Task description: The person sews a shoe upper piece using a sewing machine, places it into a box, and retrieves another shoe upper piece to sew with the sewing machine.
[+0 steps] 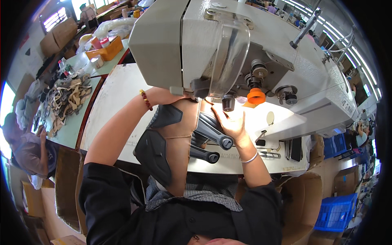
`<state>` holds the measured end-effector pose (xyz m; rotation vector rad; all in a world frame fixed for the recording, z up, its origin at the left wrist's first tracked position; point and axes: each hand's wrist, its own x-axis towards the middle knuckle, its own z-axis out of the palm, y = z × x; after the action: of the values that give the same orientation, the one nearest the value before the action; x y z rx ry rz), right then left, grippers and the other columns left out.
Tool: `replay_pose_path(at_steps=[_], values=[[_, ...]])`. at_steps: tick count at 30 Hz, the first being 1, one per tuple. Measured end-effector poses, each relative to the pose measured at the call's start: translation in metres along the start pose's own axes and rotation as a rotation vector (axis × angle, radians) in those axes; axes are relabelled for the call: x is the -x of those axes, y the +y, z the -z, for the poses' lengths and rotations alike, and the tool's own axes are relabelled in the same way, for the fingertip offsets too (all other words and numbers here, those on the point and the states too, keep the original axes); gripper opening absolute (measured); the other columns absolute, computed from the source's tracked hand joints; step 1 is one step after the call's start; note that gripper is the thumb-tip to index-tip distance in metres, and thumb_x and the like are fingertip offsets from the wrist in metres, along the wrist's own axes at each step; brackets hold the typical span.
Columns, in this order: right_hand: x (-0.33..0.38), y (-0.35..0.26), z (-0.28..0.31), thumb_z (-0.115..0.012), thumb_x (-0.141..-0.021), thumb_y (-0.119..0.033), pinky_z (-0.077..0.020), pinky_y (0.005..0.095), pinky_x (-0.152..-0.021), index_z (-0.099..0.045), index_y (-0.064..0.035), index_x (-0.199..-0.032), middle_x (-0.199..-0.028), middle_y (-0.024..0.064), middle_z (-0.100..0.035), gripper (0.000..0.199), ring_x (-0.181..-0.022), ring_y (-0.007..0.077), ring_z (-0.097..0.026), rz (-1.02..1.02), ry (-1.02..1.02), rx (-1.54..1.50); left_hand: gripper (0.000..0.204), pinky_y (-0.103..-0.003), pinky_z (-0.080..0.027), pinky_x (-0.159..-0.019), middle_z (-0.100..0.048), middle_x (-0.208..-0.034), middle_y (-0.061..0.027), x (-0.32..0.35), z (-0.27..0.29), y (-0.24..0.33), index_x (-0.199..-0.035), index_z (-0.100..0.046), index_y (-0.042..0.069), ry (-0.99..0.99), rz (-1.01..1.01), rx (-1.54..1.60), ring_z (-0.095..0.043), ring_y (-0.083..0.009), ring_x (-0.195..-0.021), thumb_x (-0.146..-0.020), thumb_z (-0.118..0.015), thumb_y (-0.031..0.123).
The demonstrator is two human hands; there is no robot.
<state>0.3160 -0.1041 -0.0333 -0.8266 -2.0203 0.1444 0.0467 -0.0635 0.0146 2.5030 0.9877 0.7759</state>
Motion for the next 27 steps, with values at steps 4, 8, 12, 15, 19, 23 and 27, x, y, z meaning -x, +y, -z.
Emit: replay_pose_path(at_steps=[4, 8, 12, 15, 19, 23, 27], values=[[0.001, -0.007, -0.005, -0.07, -0.083, -0.002, -0.0506, 0.0309, -0.058, -0.072, 0.0016, -0.089, -0.072, 0.014, -0.068, 0.008, -0.06, 0.0235, -0.065, 0.014, 0.075, 0.017, 0.026, -0.036, -0.051, -0.079, -0.069, -0.097, -0.0128, 0.001, 0.001, 0.009, -0.104, -0.068, 0.004, -0.001, -0.004, -0.146, -0.065, -0.0274, -0.089, -0.086, -0.067, 0.024], [0.006, -0.021, -0.011, -0.07, -0.08, -0.005, -0.047, 0.0333, -0.055, -0.071, -0.0022, -0.086, -0.069, 0.0116, -0.065, 0.007, -0.058, 0.0254, -0.061, -0.014, 0.163, 0.066, 0.032, -0.04, -0.049, -0.085, -0.066, -0.097, -0.0173, 0.01, -0.002, 0.049, -0.108, -0.064, 0.0, 0.076, 0.087, -0.31, -0.063, -0.0312, -0.091, -0.083, -0.066, 0.02], [0.04, -0.051, -0.04, -0.069, -0.086, -0.008, -0.0505, 0.0358, -0.064, -0.064, 0.0025, -0.105, -0.091, 0.0145, -0.065, 0.023, -0.071, 0.0305, -0.063, -0.297, 0.33, -0.11, 0.054, -0.045, -0.041, -0.101, -0.052, -0.126, -0.0196, 0.053, 0.009, 0.106, -0.129, -0.051, 0.001, 0.062, 0.048, -0.687, -0.05, -0.0356, -0.119, -0.082, -0.066, 0.023], [0.064, -0.071, -0.047, -0.072, -0.087, -0.013, -0.0477, 0.0322, -0.091, -0.057, 0.0069, -0.118, -0.112, 0.0133, -0.062, 0.04, -0.098, 0.0195, -0.061, -0.364, 0.265, -0.502, 0.056, -0.05, -0.034, -0.109, -0.045, -0.134, -0.0202, 0.079, 0.007, 0.123, -0.133, -0.045, -0.004, -0.124, 0.035, -0.791, -0.043, -0.035, -0.127, -0.08, -0.058, 0.01], [0.051, -0.065, -0.04, -0.073, -0.086, -0.015, -0.0474, 0.0328, -0.092, -0.057, 0.0052, -0.12, -0.112, 0.011, -0.063, 0.043, -0.101, 0.0184, -0.06, -0.755, 0.041, -1.177, 0.054, -0.052, -0.031, -0.111, -0.046, -0.135, -0.0161, 0.083, -0.008, 0.112, -0.13, -0.048, -0.004, -0.011, 0.038, -0.591, -0.043, -0.0313, -0.13, -0.077, -0.052, 0.0], [0.047, -0.044, -0.033, -0.07, -0.089, -0.016, -0.0479, 0.0324, -0.092, -0.059, 0.0011, -0.121, -0.109, 0.01, -0.065, 0.038, -0.1, 0.0176, -0.06, -0.48, -0.326, -0.791, 0.042, -0.048, -0.037, -0.107, -0.06, -0.12, -0.0127, 0.062, -0.017, 0.088, -0.116, -0.06, 0.004, 0.25, 0.111, -0.106, -0.057, -0.0309, -0.114, -0.075, -0.053, -0.005], [0.06, -0.071, -0.042, -0.065, -0.091, -0.012, -0.0503, 0.0298, -0.08, -0.063, 0.0034, -0.111, -0.096, 0.0079, -0.068, 0.025, -0.086, 0.0153, -0.063, -0.573, -0.215, -0.784, 0.021, -0.048, -0.042, -0.101, -0.066, -0.108, -0.0055, 0.046, -0.066, 0.075, -0.097, -0.065, 0.007, 0.636, 0.035, -0.19, -0.062, -0.0282, -0.099, -0.077, -0.068, 0.003]])
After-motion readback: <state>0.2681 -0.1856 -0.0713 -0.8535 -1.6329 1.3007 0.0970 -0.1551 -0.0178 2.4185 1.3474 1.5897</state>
